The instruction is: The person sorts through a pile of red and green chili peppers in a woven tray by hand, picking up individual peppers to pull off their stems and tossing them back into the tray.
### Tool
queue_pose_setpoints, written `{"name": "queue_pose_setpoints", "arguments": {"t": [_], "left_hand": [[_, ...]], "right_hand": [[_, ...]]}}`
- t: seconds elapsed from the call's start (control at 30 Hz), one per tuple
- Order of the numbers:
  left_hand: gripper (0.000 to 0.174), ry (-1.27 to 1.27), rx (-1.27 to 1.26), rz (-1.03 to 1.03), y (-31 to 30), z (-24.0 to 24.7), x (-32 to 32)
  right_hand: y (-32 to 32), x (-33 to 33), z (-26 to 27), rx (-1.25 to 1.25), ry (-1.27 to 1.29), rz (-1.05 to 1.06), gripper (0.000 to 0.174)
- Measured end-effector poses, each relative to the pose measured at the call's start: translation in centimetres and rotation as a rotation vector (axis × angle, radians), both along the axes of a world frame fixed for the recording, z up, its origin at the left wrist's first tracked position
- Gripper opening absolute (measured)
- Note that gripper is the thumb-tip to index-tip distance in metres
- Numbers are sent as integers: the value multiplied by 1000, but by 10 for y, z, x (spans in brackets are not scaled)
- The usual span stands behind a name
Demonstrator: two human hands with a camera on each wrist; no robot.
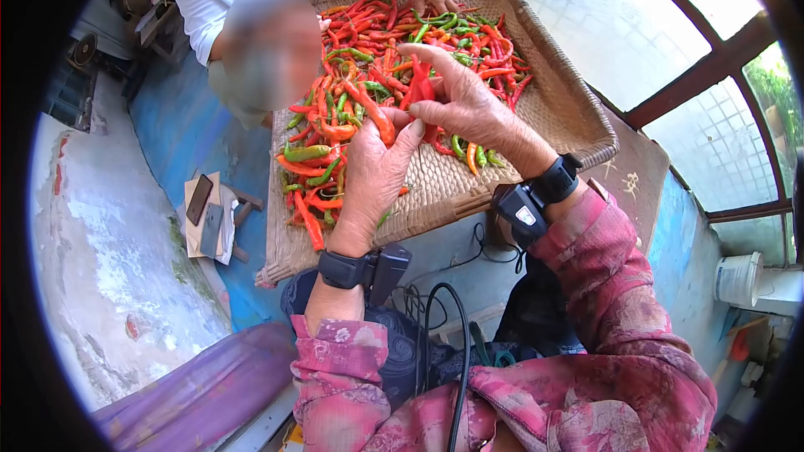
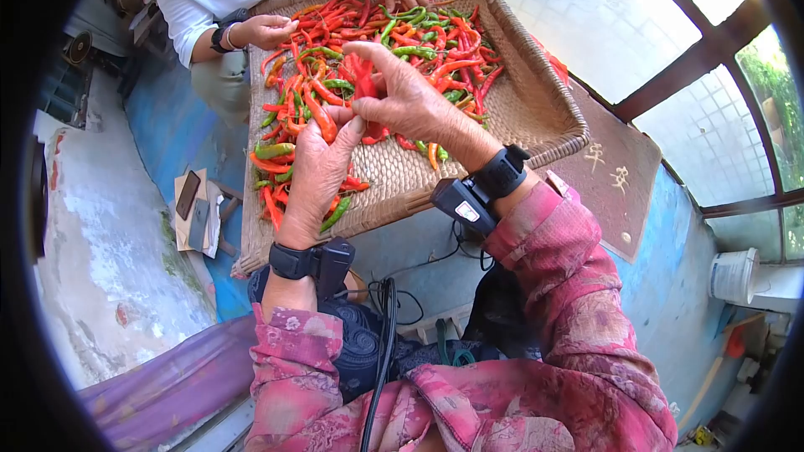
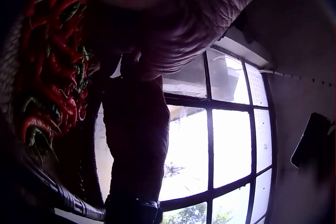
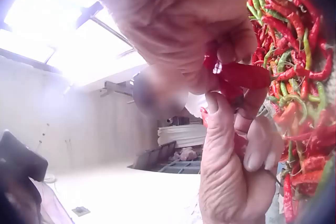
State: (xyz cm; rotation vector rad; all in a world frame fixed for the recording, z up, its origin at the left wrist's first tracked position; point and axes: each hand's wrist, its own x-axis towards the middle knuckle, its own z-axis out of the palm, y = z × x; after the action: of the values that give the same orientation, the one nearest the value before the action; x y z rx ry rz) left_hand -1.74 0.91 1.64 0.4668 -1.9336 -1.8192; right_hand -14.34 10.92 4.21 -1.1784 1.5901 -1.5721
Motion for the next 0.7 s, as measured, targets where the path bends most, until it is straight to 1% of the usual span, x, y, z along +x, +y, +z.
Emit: {"name": "queue_pose_setpoints", "arguments": {"t": [0.03,0.1,0.17,0.2,0.23,0.3,0.33,0.37,0.4,0.43,0.47,0.5,0.53,0.57,0.6,0.63,0.67,0.7], "left_hand": [[28,-30,-14,-23,-1,-3,-2],[29,4,-8,-36,1,-5,-2],[27,-66,-90,-11,1,-8,-4],[24,-9,-81,-17,3,-10,-6],[24,-7,-85,-18,4,-11,-6],[22,-54,32,-16,7,-9,-7],[20,-76,30,-12,8,-5,-7],[20,-66,16,-14,8,-5,-8],[17,-61,-9,-24,9,-5,-8],[15,-57,-33,-34,10,-4,-8],[15,-90,-17,-23,12,-1,-4],[15,-71,34,-44,14,1,-4],[16,-57,53,-64,15,3,-3],[17,-44,72,-84,15,5,-2],[17,-34,62,-80,15,6,-1],[17,-79,-48,-32,15,7,1],[17,-122,-156,19,15,8,2],[17,-113,-164,26,13,8,3]], "right_hand": [[1,0,-4,-19,37,-14,74],[1,0,-7,-34,42,-56,83],[-2,1,-11,-91,33,-98,89],[-4,1,-13,-128,-66,-81,92],[-6,2,-14,-133,-64,-82,92],[-7,3,-15,-152,-104,-192,93],[-5,7,-4,-29,-117,-210,93],[-9,6,-13,-44,-135,-208,68],[-13,4,-17,-54,-150,-159,45],[-14,1,-19,-62,-165,-110,28],[-15,0,-22,-9,-75,-160,21],[-15,0,-17,43,15,-209,26],[-19,-3,-23,35,110,-244,27],[-20,-6,-24,23,119,-242,27],[-19,-7,-21,60,114,-294,29],[-19,-9,-18,98,108,-345,32],[-20,-17,-24,27,223,-419,31],[-14,-16,-9,60,101,-430,29]]}}
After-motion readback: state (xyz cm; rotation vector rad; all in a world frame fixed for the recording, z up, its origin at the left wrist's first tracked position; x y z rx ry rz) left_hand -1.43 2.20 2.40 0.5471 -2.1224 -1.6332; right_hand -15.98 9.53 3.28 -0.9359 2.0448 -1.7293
